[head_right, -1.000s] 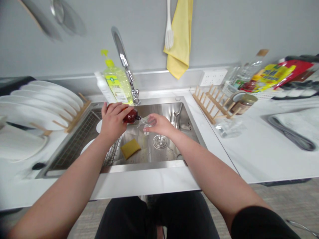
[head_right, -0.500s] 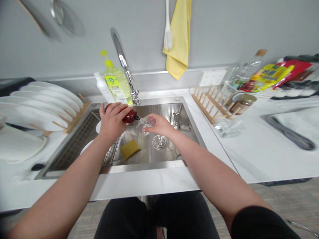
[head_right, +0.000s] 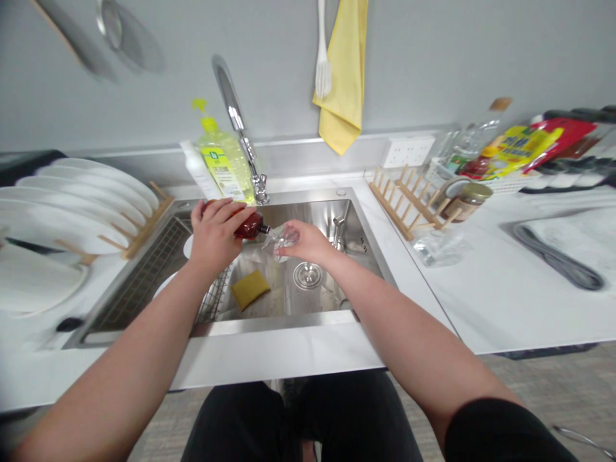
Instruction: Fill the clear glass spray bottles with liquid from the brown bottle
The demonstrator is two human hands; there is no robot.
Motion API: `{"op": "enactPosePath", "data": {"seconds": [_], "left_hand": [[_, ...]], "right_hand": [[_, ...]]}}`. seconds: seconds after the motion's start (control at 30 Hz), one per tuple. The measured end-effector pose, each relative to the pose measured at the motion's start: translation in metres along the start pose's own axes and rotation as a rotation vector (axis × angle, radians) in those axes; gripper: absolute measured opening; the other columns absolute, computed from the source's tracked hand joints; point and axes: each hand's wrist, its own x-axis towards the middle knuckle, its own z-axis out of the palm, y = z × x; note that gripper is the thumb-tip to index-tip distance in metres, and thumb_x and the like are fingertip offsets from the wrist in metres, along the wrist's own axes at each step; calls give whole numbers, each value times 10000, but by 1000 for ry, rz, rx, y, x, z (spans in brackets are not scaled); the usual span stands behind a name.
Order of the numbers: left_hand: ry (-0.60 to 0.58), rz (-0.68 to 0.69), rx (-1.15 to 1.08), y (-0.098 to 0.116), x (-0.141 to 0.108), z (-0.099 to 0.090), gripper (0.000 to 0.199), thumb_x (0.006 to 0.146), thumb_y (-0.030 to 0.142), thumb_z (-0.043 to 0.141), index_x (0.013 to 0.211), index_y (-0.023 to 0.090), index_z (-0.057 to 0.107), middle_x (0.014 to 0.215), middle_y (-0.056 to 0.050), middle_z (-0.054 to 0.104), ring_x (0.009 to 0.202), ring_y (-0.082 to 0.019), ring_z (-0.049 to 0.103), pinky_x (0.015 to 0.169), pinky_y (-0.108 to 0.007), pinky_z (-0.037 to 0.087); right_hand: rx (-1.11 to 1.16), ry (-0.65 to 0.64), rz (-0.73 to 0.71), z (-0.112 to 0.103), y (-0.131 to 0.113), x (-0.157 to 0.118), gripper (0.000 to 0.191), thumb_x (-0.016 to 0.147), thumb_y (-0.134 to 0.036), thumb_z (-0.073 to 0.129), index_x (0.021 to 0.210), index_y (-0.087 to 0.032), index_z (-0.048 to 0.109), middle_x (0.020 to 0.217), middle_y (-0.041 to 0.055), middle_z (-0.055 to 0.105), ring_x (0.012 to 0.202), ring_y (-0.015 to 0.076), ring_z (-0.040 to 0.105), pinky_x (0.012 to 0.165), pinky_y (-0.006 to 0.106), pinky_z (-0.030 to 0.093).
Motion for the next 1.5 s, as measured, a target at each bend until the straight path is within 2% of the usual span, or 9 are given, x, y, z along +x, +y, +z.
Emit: {"op": "enactPosePath", "data": {"seconds": [0.13,0.47,0.77,1.23,1.5], "left_hand": [[-3,0,-5,0,0,-1,711,951,117,685,1585,440,693,1584,-42,743,1580,-356,556,1413,-671,156],[-8,-27,-19,2,1,-4,766,906,110,702,1590,455,684,1590,-36,737,1604,-361,530,1433,-676,66],[-16,0,-19,-2,2,-5,722,939,118,687,1581,449,692,1586,-32,743,1601,-344,537,1399,-621,179],[-14,6,-9,-1,3,-11,787,903,103,714,1597,473,676,1587,-27,742,1600,-363,542,1414,-653,149],[4,15,6,4,3,-22,721,952,103,687,1576,463,687,1600,-23,732,1610,-354,533,1425,-665,145]], "right_hand": [[-17,2,-19,0,1,0,621,666,-441,1059,1165,-230,756,1089,38,802,980,240,762,931,397,605],[-51,22,-12,1,-6,-3,616,680,-413,1067,1184,-234,760,1118,36,816,1009,244,780,969,408,602],[-61,11,-21,2,-10,-4,610,692,-425,1062,1184,-229,760,1124,45,814,1004,246,770,950,408,597],[-67,21,-10,3,-14,-6,602,694,-415,1076,1189,-250,776,1149,49,819,1037,268,787,1002,441,620],[-56,34,-27,6,-12,-6,637,697,-396,1089,1238,-269,779,1177,59,828,1087,282,791,1015,447,638]]}}
